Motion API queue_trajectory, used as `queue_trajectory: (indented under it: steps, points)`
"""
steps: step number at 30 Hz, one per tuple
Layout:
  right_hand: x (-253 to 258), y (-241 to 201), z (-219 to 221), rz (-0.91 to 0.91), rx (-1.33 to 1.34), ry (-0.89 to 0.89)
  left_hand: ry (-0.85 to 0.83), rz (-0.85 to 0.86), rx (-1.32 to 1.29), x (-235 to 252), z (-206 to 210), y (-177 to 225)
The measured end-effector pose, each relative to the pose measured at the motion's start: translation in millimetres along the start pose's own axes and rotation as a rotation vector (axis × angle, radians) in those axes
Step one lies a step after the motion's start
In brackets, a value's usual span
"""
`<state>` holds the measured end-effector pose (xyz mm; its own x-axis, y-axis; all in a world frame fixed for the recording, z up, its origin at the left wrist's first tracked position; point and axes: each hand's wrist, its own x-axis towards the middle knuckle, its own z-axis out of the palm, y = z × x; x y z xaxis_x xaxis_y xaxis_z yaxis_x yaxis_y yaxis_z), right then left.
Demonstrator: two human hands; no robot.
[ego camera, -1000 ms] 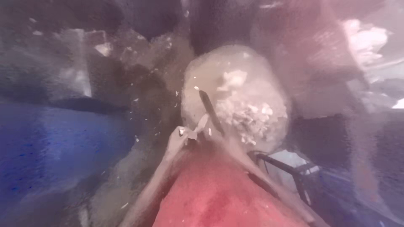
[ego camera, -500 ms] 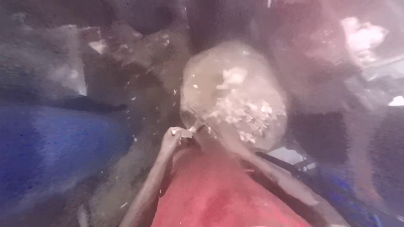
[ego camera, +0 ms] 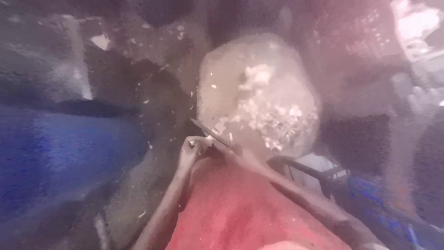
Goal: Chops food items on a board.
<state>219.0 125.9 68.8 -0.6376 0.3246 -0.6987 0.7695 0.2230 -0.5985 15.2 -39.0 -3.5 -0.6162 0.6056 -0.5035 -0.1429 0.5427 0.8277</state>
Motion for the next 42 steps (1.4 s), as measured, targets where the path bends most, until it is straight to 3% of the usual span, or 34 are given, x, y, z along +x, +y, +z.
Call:
queue_trajectory:
  steps: [4, 6, 10, 14, 19, 22, 25, 27, 30, 32, 36, 39, 42]
  points:
    - [29.2, 63.6, 6.0, 0.193, 0.198, -0.221, -0.01, 0.099, 0.043, -8.3, 5.7, 20.3]
    - [28.8, 73.7, -6.9, 0.248, 0.235, -0.109, -0.004, 0.179, 0.019, -5.2, 15.7, 28.4]
    - [-3.0, 18.6, -35.5, 0.133, 0.171, 0.209, -0.118, 0.072, 0.548, 25.2, 39.2, 11.3]
    - [-38.9, -31.7, -24.2, -0.205, 0.467, 0.358, -0.146, 0.053, 0.652, 23.6, 46.3, 2.1]
    - [26.0, 41.1, -0.4, 0.139, 0.126, -0.059, -0.123, 0.028, 0.68, 20.7, 50.6, 2.4]
    - [7.6, 19.2, -4.9, 0.052, 0.207, -0.001, -0.108, 0.017, 0.494, 14.4, 44.1, -9.6]
    - [-21.0, -15.3, -4.4, -0.256, 0.441, 0.175, -0.074, 0.018, 0.287, 10.5, 40.4, -20.5]
    - [-13.1, -9.0, 4.5, -0.328, 0.365, 0.228, -0.053, 0.024, 0.283, 10.9, 39.4, -19.7]
    - [20.0, 32.2, -2.7, 0.003, 0.075, -0.126, -0.047, 0.014, 0.298, 15.3, 42.4, -16.1]
    - [28.9, 43.2, -13.0, 0.141, 0.048, -0.216, -0.063, 0.039, 0.31, 21.2, 40.7, -13.6]
    - [22.4, 38.7, -20.8, 0.124, -0.091, 0.1, -0.062, 0.11, 0.41, 32.6, 45.3, -0.3]
    - [-7.1, -1.5, -26.7, 0.026, 0.153, 0.194, -0.011, 0.045, 0.463, 38.1, 46.2, 6.2]
    - [-25.1, -18.4, -9.0, -0.22, 0.448, 0.266, 0.001, 0.041, 0.392, 35.3, 38.6, 0.7]
